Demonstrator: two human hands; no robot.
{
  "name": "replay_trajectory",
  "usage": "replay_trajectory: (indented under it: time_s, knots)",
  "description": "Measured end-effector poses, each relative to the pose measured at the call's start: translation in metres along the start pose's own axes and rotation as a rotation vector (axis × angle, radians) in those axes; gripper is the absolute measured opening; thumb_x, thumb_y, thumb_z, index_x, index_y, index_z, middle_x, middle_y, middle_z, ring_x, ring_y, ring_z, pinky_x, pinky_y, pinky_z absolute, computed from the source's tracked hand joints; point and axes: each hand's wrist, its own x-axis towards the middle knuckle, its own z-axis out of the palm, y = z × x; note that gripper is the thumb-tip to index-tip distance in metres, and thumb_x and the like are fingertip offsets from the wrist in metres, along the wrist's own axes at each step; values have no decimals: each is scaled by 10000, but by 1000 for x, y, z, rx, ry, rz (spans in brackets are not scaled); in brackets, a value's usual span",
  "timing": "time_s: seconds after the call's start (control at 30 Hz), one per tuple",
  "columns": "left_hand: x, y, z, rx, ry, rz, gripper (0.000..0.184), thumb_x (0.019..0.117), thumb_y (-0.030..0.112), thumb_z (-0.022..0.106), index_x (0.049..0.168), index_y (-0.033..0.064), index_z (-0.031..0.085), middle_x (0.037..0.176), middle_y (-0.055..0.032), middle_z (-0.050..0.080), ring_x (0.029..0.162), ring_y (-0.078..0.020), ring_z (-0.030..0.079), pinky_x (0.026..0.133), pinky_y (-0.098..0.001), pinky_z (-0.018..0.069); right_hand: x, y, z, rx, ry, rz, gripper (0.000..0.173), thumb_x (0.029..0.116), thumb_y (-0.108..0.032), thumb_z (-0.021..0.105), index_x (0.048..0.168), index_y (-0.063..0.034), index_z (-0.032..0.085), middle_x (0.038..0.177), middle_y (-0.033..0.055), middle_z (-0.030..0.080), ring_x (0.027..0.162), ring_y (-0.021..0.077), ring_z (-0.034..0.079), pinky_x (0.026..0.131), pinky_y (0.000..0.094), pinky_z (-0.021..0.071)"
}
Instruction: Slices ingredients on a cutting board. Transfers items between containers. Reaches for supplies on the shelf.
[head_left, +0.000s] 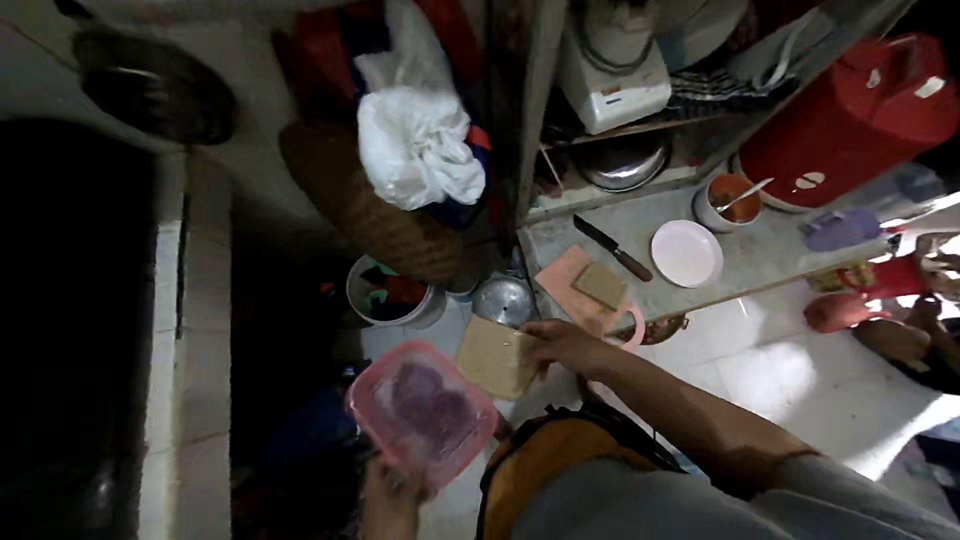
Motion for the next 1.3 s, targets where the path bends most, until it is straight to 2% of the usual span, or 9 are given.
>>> replay_trajectory:
  time_s: [0.13,0.27,0.37,0.47,0.57,0.67,0.87,1.0,1.3]
  knots:
    - [20,67,136,-139,-117,-10,452,889,-20,621,1309,-22,456,1091,-158,629,668,-159,665,570,-322,595,-5,14,-48,-196,49,4,374,994,-144,647,1327,9,570,1184,183,671,913,211,707,811,378,604]
    - [5,101,224,-293,-172,-37,435,893,-55,549,1302,-18,407,1084,-139,628,668,-137,667,556,-291,588,-50,8,-112,-626,113,-112,577,1060,-253,541,1597,-126,373,1495,182,538,1310,327,581,1110,512,453]
    - [-12,129,268,-308,-188,-40,443,880,-69,538,1296,5,403,1147,-128,623,665,-128,680,546,-279,598,-84,41,-171,-316,355,-363,449,1008,-137,555,1451,-65,554,1345,169,633,1104,235,682,913,389,583]
    - [-18,154,301,-202,-200,14,461,852,-61,577,1291,-7,445,1192,-147,600,678,-158,693,548,-303,615,-76,93,-238,30,559,-467,350,952,-62,490,1274,27,595,1132,122,671,855,133,675,725,315,586]
    - [-11,163,324,-148,-234,-69,399,908,-83,543,1283,-7,428,1139,-164,616,649,-169,677,521,-303,592,-64,131,-303,-133,714,-418,315,948,-41,502,1240,21,602,1152,152,663,958,197,657,805,374,562]
    - [-1,177,344,-119,-252,-98,433,930,-75,534,1334,5,401,1165,-171,617,689,-186,690,549,-315,599,-59,175,-362,-602,648,-137,360,994,-154,588,1325,-13,603,1256,215,651,1187,386,614,1025,585,462]
    - [40,219,409,-91,-310,-141,485,1001,-6,549,1433,-2,328,1107,-183,599,761,-186,674,652,-318,595,-105,215,-388,-929,534,174,491,993,-270,574,1433,-54,550,1379,240,592,1336,433,514,1142,597,355]
    - [71,230,472,-144,-316,-180,524,980,-24,589,1429,2,319,1016,-205,611,757,-225,674,679,-351,594,-135,227,-401,-915,613,222,524,961,-255,626,1431,-31,563,1404,273,553,1351,453,488,1144,581,367]
    - [88,213,568,-284,-319,-176,577,982,9,615,1470,32,307,1171,-237,580,846,-288,676,726,-419,605,-154,236,-415,-907,731,140,473,954,-181,612,1397,-17,599,1390,283,571,1349,478,488,1135,614,373]
